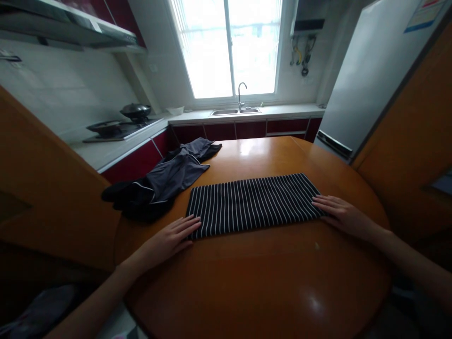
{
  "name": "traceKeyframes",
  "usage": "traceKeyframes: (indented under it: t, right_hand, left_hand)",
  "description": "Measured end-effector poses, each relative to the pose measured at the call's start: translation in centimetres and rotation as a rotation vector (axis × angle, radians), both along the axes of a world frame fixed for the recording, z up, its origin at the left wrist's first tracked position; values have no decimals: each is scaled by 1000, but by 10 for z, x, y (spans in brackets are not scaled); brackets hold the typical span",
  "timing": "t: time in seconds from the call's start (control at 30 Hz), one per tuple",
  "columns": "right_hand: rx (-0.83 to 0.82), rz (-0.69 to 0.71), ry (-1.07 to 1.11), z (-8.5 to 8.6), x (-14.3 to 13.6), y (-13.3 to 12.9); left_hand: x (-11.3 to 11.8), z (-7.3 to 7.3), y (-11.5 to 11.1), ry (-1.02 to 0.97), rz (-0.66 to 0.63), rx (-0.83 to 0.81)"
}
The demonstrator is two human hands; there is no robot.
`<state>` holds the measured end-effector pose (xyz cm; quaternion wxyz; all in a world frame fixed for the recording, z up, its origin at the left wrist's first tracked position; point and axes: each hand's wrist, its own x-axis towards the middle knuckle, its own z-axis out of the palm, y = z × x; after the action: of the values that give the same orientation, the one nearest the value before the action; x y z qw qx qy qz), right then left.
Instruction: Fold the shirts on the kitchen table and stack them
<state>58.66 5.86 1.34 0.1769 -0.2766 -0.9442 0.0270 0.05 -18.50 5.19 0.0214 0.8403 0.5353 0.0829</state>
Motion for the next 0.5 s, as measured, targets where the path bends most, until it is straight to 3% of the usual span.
traceKeyframes:
  t: [0.17, 0.33, 0.5]
  right_hand:
    - [71, 26, -7, 5, -5, 6]
    - [121, -22, 29, -1, -5, 9]
    - [101, -19, 55, -3, -2, 12]
  left_hand:
    - [-1, -2, 2, 31, -2, 94]
    - [4, -5, 9, 21, 48, 126]
    - [-1, -8, 19, -5, 11, 138]
